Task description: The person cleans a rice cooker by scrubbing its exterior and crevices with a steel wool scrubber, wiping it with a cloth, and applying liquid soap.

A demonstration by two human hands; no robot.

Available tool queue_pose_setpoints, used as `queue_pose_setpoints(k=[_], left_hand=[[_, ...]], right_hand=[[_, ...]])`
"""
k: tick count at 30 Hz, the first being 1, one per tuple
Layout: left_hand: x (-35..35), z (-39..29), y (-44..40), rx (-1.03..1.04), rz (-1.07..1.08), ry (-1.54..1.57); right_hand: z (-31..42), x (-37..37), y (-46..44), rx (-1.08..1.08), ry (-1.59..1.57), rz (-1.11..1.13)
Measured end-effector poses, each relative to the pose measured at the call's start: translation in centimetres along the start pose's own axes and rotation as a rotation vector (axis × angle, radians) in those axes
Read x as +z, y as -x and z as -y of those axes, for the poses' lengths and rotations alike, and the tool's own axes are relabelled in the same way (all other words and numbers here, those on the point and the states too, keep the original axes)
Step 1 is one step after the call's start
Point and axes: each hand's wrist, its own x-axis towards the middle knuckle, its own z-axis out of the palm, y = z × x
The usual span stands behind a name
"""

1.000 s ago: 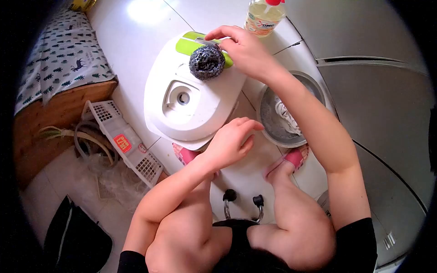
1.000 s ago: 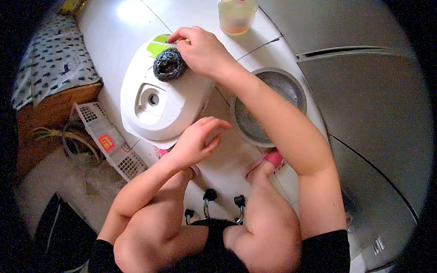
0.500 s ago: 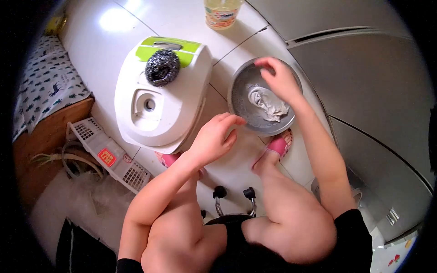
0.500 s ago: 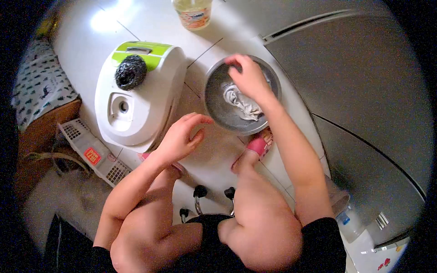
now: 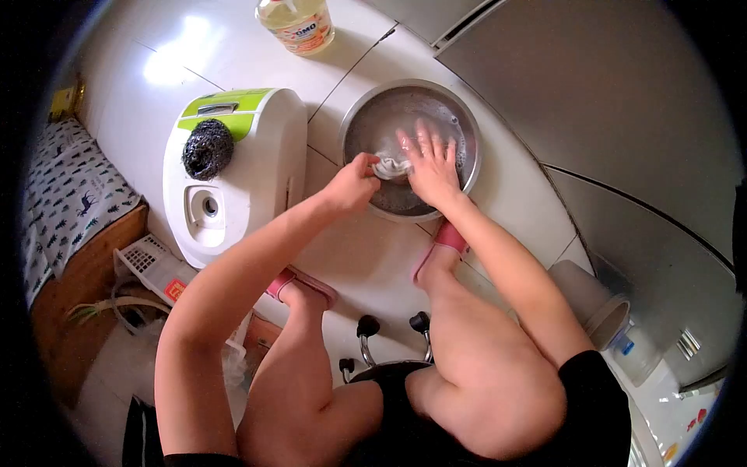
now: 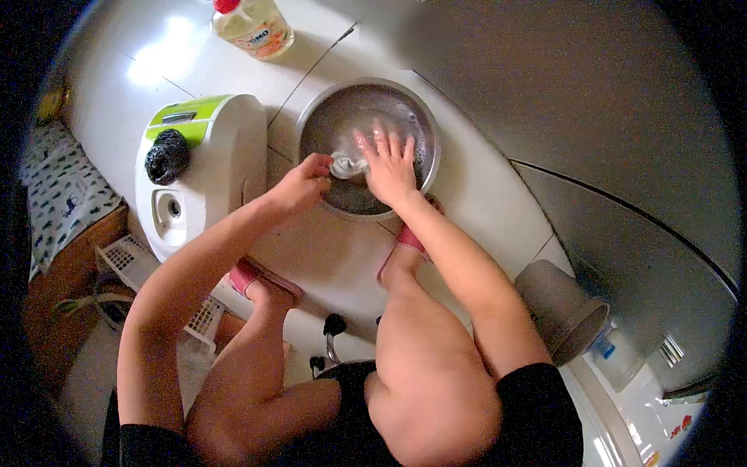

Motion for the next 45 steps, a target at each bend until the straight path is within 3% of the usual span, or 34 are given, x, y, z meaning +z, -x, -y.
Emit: queue_pose_setpoints(k=[2, 4, 6, 9, 10, 13, 14, 17, 18, 23, 25, 26, 30, 33, 34, 37, 40, 43, 44, 45], left_hand=[[0.9, -0.9, -1.8, -0.182, -0.048, 0.134], [1.7, -1.5, -3.4, -0.316, -0.124, 0.281], [2.0, -1.3, -4.5, -0.309, -0.143, 0.277], [2.9, 2.1, -7.5, -0.257, -0.172, 0.216], [3.0, 2.6, -7.8, -0.229, -0.179, 0.184], [3.0, 2.0, -6.5, -0.2, -0.16, 0.375], [3.2, 1.3, -5.5, -0.229, -0.182, 0.427], [3.6, -0.7, -3.6, -0.306, -0.177, 0.598], [3.4, -0.7, -3.7, -0.324, -0.128, 0.667], [3.0, -1.4, -3.9, -0.332, 0.088, 0.995], [3.1, -2.3, -3.3, -0.271, 0.196, 1.078], [3.1, -2.4, -3.3, -0.255, 0.233, 1.123], [3.1, -2.0, -3.6, -0.148, 0.376, 1.262], [3.3, -3.2, -2.1, -0.085, 0.467, 1.325], [3.2, -4.1, -1.4, -0.126, 0.396, 1.333], [3.6, -3.8, -2.0, -0.05, 0.332, 1.359], [4.0, -3.1, -3.2, -0.006, 0.268, 1.368], [4.2, -4.2, -2.5, -0.082, 0.12, 1.371], [4.3, -5.2, -1.8, -0.131, 0.076, 1.349], [4.5, -5.5, -1.7, -0.121, 0.039, 1.356]], right_hand=[[0.2, 0.5, -0.3, 0.093, -0.071, -0.16], [-0.1, 0.9, 0.2, -0.045, -0.014, -0.046], [-0.7, 0.8, 0.1, -0.164, 0.116, 0.065], [-1.5, -0.1, -0.2, 0.069, -0.043, 0.101], [-1.6, 0.4, -0.2, 0.006, -0.018, -0.1], [-0.3, -0.6, 0.4, 0.172, -0.034, 0.019], [0.0, -1.5, 0.6, 0.248, -0.087, -0.007], [-0.9, 1.5, 0.3, 0.426, -0.724, -0.097], [-0.3, 1.1, 0.3, 0.384, -0.795, -0.252], [1.7, -3.3, 1.6, 0.24, -1.177, -0.244], [3.1, -4.3, 1.4, 0.055, -1.124, -0.468], [2.8, -5.3, 2.2, -0.018, -0.942, -0.399], [3.6, -7.5, 2.5, -0.302, -1.083, -0.359], [4.8, -9.1, 3.1, -0.271, -1.24, -0.33], [4.7, -9.3, 2.9, -0.278, -1.216, -0.341], [4.4, -8.9, 2.3, -0.29, -0.965, -0.481], [3.6, -9.6, 2.3, -0.068, -0.611, -0.688], [2.5, -8.6, 1.9, -0.031, -0.774, -0.624], [2.7, -8.5, 1.6, -0.047, -0.794, -0.745], [2.8, -8.6, 1.6, 0.001, -0.869, -0.71]])
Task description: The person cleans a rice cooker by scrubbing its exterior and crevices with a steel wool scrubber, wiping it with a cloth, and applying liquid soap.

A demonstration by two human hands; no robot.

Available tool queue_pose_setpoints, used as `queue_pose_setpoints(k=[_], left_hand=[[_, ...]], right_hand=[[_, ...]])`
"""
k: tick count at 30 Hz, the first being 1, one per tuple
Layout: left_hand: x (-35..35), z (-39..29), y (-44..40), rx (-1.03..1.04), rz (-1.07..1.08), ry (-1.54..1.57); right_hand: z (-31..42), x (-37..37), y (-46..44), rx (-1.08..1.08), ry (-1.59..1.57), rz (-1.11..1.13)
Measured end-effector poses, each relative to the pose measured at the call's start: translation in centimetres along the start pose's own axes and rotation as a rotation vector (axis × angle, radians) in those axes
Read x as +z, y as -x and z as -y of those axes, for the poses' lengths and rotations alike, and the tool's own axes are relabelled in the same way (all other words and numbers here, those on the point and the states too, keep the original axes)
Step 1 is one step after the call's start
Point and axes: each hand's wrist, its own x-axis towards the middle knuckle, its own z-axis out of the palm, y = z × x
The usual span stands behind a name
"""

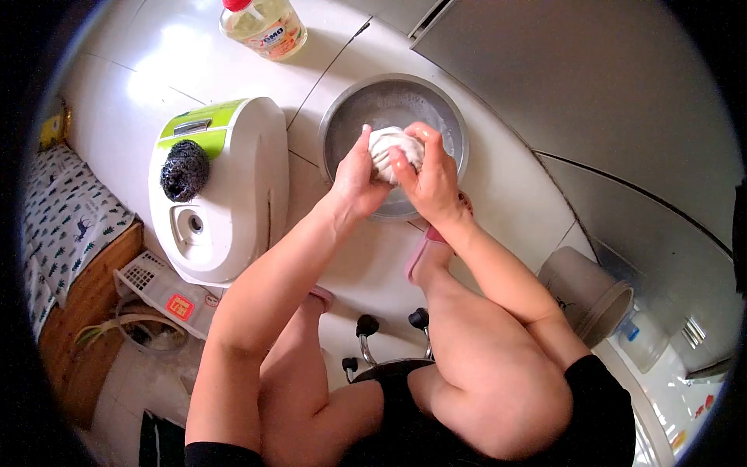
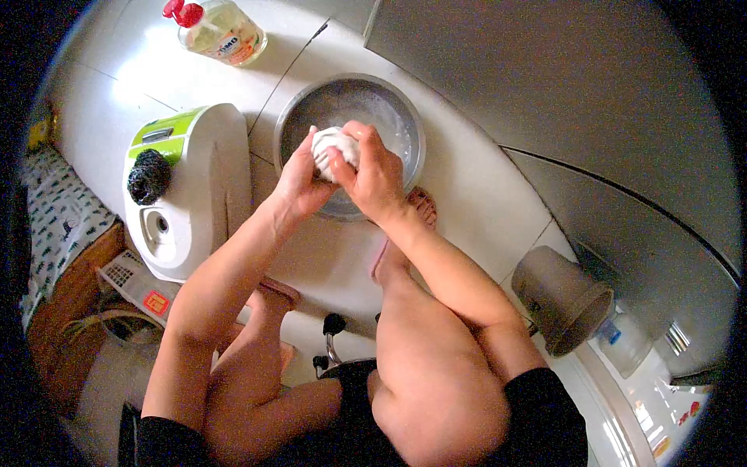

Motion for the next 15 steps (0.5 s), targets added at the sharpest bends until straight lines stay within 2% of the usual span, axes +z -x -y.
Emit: queue_pose_setpoints(k=[2, 3, 6, 7, 10, 13, 15], left_hand=[[0.4, 0.3, 0.2, 0.058, -0.046, 0.012], [1.3, 0.4, 0.8, 0.13, -0.077, -0.033], [2.1, 0.7, 0.8, 0.279, -0.156, -0.183], [2.4, 0.9, 0.8, 0.348, -0.191, -0.249], [3.2, 1.4, 1.6, 0.599, -0.217, -0.47], [3.5, 1.7, 1.9, 0.767, -0.17, -0.612], [3.5, 1.7, 1.8, 0.895, -0.111, -0.725]], right_hand=[[0.4, 0.0, -0.1, 0.156, -0.104, 0.009], [0.7, -0.1, 0.0, 0.316, -0.182, 0.043], [-0.2, 0.8, 0.3, 0.493, -0.365, -0.006], [-0.4, 1.0, 0.4, 0.596, -0.508, -0.025], [0.2, 1.2, 0.2, 0.959, -0.671, -0.034], [2.2, 1.1, -0.7, 1.228, -0.949, -0.066], [3.1, 0.6, -1.0, 1.295, -0.998, -0.041]])
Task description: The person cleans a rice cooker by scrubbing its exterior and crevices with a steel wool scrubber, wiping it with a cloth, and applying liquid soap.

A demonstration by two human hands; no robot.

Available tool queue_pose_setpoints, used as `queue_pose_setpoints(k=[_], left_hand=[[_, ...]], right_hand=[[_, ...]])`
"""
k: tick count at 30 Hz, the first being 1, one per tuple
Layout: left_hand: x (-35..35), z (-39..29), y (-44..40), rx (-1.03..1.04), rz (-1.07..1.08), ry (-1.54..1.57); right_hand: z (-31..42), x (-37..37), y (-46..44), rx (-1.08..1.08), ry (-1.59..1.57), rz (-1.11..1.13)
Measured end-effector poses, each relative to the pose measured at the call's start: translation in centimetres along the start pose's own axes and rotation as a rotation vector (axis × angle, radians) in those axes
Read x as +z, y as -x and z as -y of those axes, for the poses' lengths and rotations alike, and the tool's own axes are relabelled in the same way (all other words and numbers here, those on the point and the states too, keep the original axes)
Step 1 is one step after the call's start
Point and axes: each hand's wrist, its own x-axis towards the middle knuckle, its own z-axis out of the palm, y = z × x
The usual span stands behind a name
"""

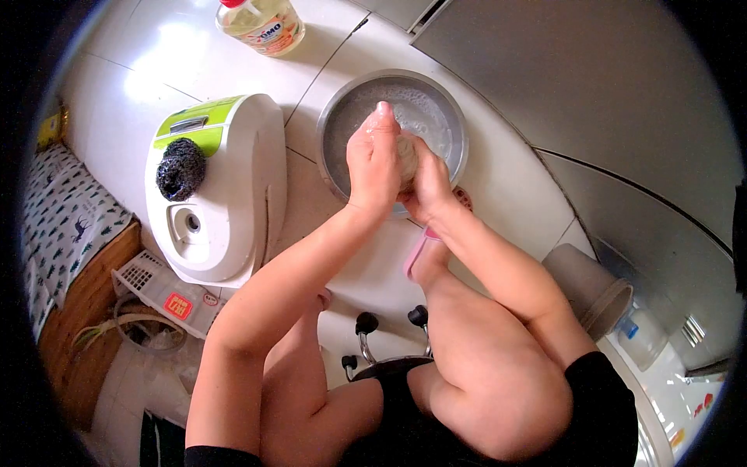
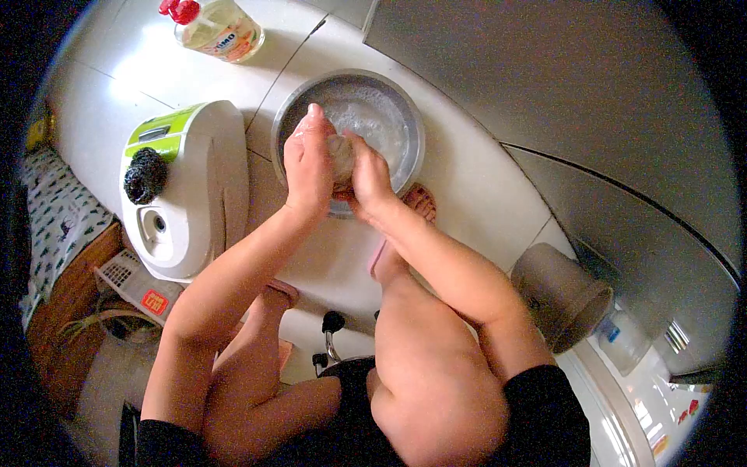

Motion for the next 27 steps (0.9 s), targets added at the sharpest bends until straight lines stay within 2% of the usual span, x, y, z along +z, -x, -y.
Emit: queue_pose_setpoints(k=[7, 11, 13, 15, 16, 19, 20, 21, 22, 24, 26, 27], left_hand=[[-1.0, -0.8, -0.4, 0.444, 0.241, -0.381], [-1.5, -1.1, -0.7, 0.602, 0.368, -0.495], [-1.6, -1.4, -0.7, 0.659, 0.432, -0.519], [-1.7, -1.3, -0.8, 0.742, 0.476, -0.547], [-1.6, -1.5, -0.8, 0.772, 0.5, -0.55], [-1.8, -1.9, -0.7, 0.824, 0.588, -0.565], [-1.8, -1.9, -0.7, 0.839, 0.614, -0.563], [-1.8, -1.9, -0.6, 0.855, 0.64, -0.561], [-2.0, -1.8, -0.7, 0.847, 0.657, -0.583], [-2.7, -0.9, -0.9, 0.832, 0.692, -0.63], [-3.1, 0.4, -0.9, 0.497, 0.588, -0.574], [-3.5, 1.3, -0.8, 0.329, 0.535, -0.544]], right_hand=[[0.8, -0.1, 0.6, 0.2, -0.088, 0.177], [-0.6, -2.2, -1.3, 0.265, -0.007, 0.346], [-1.9, -3.4, -2.5, 0.317, -0.108, 0.454], [-4.7, -5.3, -3.9, -0.205, 0.439, 0.656], [-4.3, -6.1, -5.1, 0.059, 0.076, 0.822], [-5.2, -7.2, -5.7, 0.229, -0.034, 0.721], [-6.5, -6.9, -5.3, 0.06, 0.167, 0.616], [-6.3, -6.7, -4.6, -0.006, 0.271, 0.564], [-6.0, -6.4, -3.8, -0.067, 0.377, 0.508], [-2.5, -5.6, -1.9, 0.05, 0.36, 0.495], [-1.9, -7.6, -4.1, 0.23, 0.256, 0.432], [-1.7, -7.3, -4.2, 0.216, 0.262, 0.31]])
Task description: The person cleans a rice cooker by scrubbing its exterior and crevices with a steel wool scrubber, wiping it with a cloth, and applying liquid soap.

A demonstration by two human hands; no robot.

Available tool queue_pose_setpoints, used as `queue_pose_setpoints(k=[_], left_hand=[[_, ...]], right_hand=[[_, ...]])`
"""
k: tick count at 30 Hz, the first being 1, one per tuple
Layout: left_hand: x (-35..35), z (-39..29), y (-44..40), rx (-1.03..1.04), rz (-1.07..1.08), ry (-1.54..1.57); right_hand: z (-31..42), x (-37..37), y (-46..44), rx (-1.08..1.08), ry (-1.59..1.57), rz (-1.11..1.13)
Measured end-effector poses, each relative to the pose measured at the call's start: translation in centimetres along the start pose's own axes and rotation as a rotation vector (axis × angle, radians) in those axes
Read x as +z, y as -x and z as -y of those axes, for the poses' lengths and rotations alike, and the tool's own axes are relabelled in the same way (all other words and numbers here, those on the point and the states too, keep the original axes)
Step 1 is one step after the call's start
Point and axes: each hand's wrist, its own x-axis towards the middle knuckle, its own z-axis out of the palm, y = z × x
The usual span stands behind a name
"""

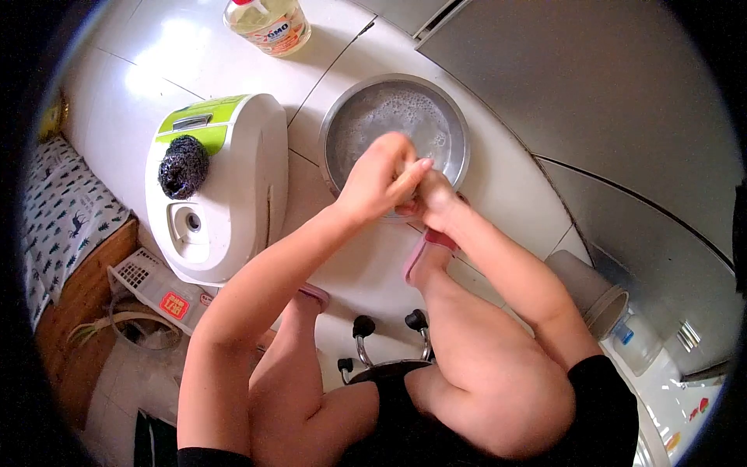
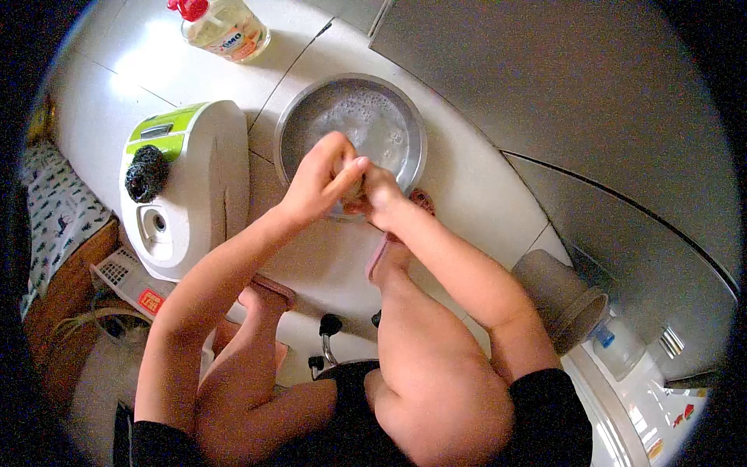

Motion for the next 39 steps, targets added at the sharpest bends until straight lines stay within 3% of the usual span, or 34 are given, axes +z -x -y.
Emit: queue_pose_setpoints(k=[2, 4, 5, 9, 15, 20, 23, 25, 28, 30, 33, 39], left_hand=[[0.0, 1.7, 0.8, -0.257, 0.019, 0.262], [-0.5, 2.8, 0.9, -0.46, 0.053, 0.66], [-1.2, 3.4, 1.1, -0.465, 0.149, 0.725], [-2.7, 1.2, 1.3, -0.606, 0.084, 0.974], [-3.3, 0.4, 1.0, -0.613, 0.107, 0.868], [-2.9, 0.4, 0.6, -0.444, 0.124, 0.741], [-2.9, -0.3, 0.4, -0.511, 0.073, 0.748], [-2.9, -1.0, 0.2, -0.61, 0.026, 0.811], [-2.7, -1.3, 0.3, -0.71, -0.054, 0.895], [-2.5, -1.1, 0.4, -0.728, -0.123, 0.912], [-2.5, -1.6, 0.0, -0.742, -0.157, 0.912], [-3.6, -2.0, -0.1, -0.637, -0.04, 1.089]], right_hand=[[1.4, 1.3, 1.0, -0.044, -0.078, -0.209], [2.3, -0.1, 1.5, -0.095, 0.04, -0.181], [2.5, -0.4, 1.7, -0.149, 0.072, -0.187], [4.8, -0.2, 3.9, -0.287, 0.208, -0.112], [5.1, 0.8, 5.2, -0.344, 0.28, -0.027], [4.5, 1.1, 4.3, -0.461, -0.054, -0.076], [5.1, 3.6, 4.9, -0.233, -0.193, -0.112], [4.7, 2.9, 5.1, -0.071, -0.226, 0.032], [4.3, 2.7, 5.6, -0.016, -0.228, 0.119], [3.9, 2.9, 5.6, -0.071, -0.203, 0.056], [3.2, 2.3, 5.4, -0.102, -0.339, 0.13], [3.2, 0.9, 4.9, -0.151, -0.538, 0.135]])
